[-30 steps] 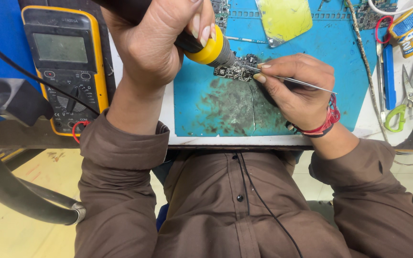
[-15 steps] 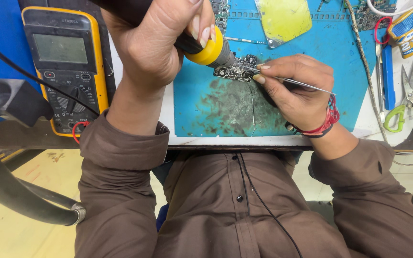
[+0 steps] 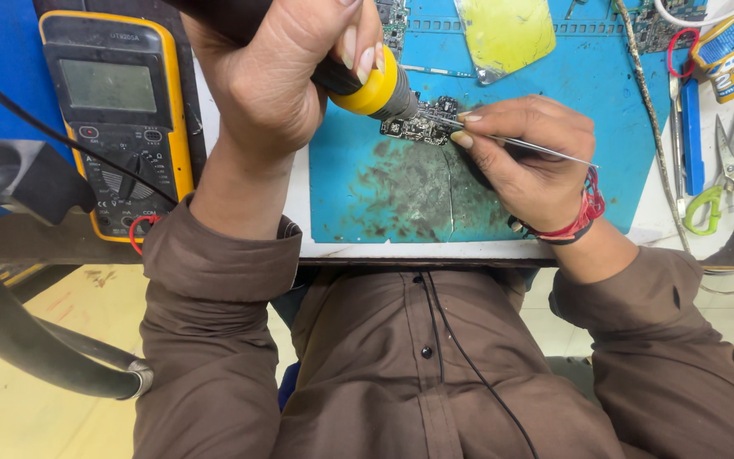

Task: The person uses a soldering iron to heat and remove a small component from a circuit board, then uses a hot air gun and tweezers to lift the component off. The removed component is placed into a small container.

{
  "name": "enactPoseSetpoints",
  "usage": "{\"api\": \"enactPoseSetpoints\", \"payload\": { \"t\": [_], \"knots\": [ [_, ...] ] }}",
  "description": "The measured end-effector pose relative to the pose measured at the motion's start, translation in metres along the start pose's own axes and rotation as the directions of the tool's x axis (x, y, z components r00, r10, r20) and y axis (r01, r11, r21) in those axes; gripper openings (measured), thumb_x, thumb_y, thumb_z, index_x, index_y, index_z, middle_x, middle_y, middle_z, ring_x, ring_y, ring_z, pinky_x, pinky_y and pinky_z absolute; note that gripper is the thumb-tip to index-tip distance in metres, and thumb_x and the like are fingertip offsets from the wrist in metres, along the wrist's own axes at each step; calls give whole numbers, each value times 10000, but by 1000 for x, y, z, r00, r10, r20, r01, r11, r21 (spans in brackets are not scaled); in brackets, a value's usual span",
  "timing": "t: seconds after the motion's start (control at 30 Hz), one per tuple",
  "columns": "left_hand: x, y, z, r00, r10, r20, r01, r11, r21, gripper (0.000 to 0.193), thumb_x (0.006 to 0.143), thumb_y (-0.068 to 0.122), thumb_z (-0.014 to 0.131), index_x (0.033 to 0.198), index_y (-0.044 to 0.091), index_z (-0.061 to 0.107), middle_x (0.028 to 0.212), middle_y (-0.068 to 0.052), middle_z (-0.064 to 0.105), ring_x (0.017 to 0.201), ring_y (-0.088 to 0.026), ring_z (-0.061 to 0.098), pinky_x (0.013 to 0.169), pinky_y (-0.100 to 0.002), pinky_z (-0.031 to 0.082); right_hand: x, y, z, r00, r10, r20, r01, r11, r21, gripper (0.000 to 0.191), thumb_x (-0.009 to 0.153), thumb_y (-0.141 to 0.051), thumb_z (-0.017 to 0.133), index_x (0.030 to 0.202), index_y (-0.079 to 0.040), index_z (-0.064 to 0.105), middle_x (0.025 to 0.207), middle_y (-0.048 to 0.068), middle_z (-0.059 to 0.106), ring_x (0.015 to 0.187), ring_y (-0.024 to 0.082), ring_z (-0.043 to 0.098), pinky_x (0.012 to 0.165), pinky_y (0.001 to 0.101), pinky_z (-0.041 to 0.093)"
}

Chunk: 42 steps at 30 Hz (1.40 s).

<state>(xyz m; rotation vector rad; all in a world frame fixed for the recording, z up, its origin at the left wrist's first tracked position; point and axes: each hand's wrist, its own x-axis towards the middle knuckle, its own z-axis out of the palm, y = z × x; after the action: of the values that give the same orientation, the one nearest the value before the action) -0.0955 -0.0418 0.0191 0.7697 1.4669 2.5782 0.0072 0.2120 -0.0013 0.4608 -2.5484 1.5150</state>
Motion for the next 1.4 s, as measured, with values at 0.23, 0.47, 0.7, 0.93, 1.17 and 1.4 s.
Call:
{"api": "enactPoseSetpoints", "payload": {
  "t": [0.23,0.47,0.7,0.93,1.17,1.4],
  "knots": [
    [1,1,1,1000,-9,-16,8,1000,-28,173,1159,-4,606,996,-61,603,739,-159,576,627,-279,630,612,-369,534,0,0,0,1000,-2,2,2,1000,10,162,988,27,850,1107,-4,745,1040,136,762,966,226,758,862,287,580],
    [1,1,1,999,-22,-27,20,998,-64,184,1156,-12,607,981,-67,600,741,-161,575,626,-283,622,601,-369,512,0,-1,0,1000,2,2,-2,1000,5,169,981,23,853,1107,2,742,1046,142,761,956,224,754,852,282,577],
    [-1,0,1,998,-43,-45,40,996,-82,187,1148,-19,614,969,-68,600,759,-153,568,632,-266,604,594,-356,485,0,-1,-1,1000,7,7,-7,1000,-1,170,982,17,855,1107,4,741,1048,143,761,951,223,753,851,281,576],
    [-2,8,6,995,-78,-58,72,992,-100,205,1161,16,600,969,-56,597,766,-139,584,670,-259,628,620,-348,490,0,-1,0,1000,-4,0,4,1000,-10,168,984,20,856,1106,5,742,1048,142,762,964,225,758,861,284,578],
    [-5,17,24,986,-143,-84,135,986,-94,263,1176,30,592,924,-43,597,751,-106,591,669,-222,624,632,-321,488,0,0,0,1000,0,-3,0,1000,-16,164,981,32,851,1102,7,742,1037,140,762,946,224,755,849,283,576],
    [-4,16,26,991,-124,-41,121,991,-53,283,1203,27,601,927,-33,602,757,-101,598,676,-207,634,632,-308,489,-1,-1,0,1000,5,-1,-5,1000,-19,164,986,37,861,1098,3,745,1028,136,762,929,218,752,832,275,573]
  ]
}}
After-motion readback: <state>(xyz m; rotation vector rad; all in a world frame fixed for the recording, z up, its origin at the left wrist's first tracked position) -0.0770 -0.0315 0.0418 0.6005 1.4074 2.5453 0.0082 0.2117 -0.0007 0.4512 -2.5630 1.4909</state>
